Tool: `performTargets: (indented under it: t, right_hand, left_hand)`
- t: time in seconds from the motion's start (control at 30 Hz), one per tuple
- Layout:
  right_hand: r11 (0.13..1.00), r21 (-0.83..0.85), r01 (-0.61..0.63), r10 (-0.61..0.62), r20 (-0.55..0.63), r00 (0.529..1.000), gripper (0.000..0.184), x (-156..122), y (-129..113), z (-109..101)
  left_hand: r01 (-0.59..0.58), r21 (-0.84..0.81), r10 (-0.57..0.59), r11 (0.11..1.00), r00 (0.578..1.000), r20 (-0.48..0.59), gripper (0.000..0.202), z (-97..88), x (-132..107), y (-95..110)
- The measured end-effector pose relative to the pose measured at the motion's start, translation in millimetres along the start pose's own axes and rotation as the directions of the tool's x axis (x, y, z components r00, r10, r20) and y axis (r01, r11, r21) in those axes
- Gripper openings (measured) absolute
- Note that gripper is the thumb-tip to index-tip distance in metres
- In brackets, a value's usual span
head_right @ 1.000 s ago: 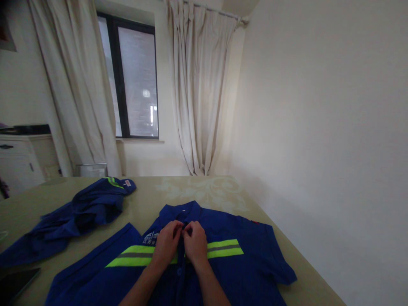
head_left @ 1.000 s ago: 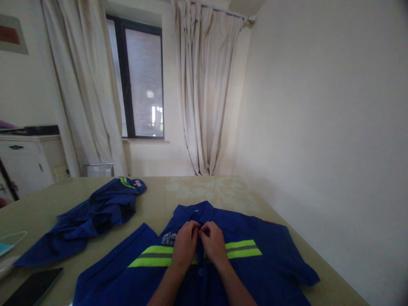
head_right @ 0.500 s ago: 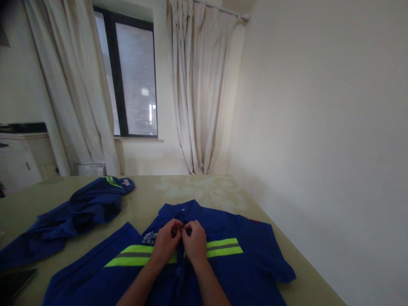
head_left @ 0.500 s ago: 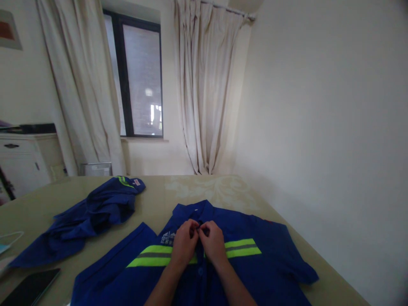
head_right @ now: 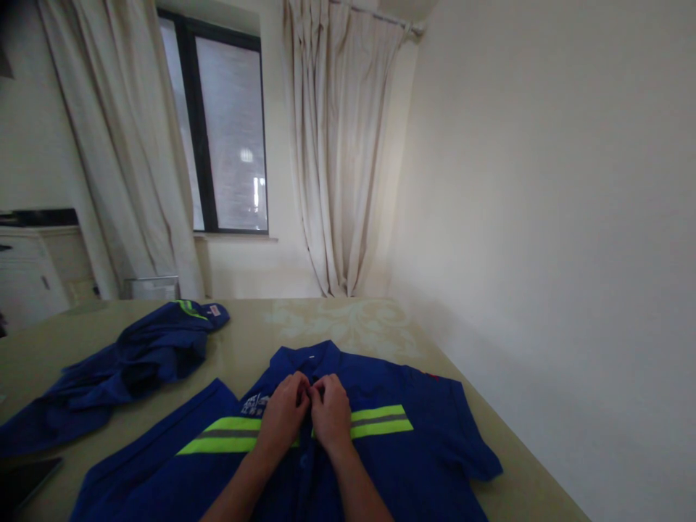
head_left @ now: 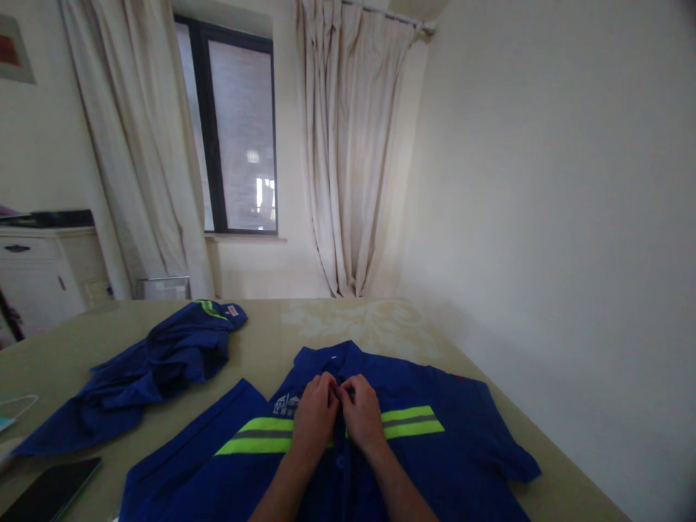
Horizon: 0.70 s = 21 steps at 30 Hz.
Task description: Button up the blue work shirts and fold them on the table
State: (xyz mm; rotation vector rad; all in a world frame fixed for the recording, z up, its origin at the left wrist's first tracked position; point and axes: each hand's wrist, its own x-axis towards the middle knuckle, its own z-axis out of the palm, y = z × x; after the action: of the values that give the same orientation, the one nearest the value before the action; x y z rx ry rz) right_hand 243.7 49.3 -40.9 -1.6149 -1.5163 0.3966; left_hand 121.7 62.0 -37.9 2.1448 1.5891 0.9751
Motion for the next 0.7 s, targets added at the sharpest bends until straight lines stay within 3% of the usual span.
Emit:
performTargets:
  t: [0.33, 0.7]
  right_hand:
    - [0.991, 0.070, -0.118, 0.115, 0.047, 0.992, 0.015, 9.7, 19.0, 7.3]
    - [0.990, 0.114, -0.084, 0.077, 0.065, 0.995, 0.020, 11.0, 18.4, 3.6]
  left_hand:
    - [-0.109, 0.200, 0.086, 0.974, 0.989, 0.122, 0.031, -7.9, -3.5, 1.0]
    - [-0.186, 0.181, 0.172, 0.966, 0.981, 0.091, 0.026, -3.7, -0.4, -12.3]
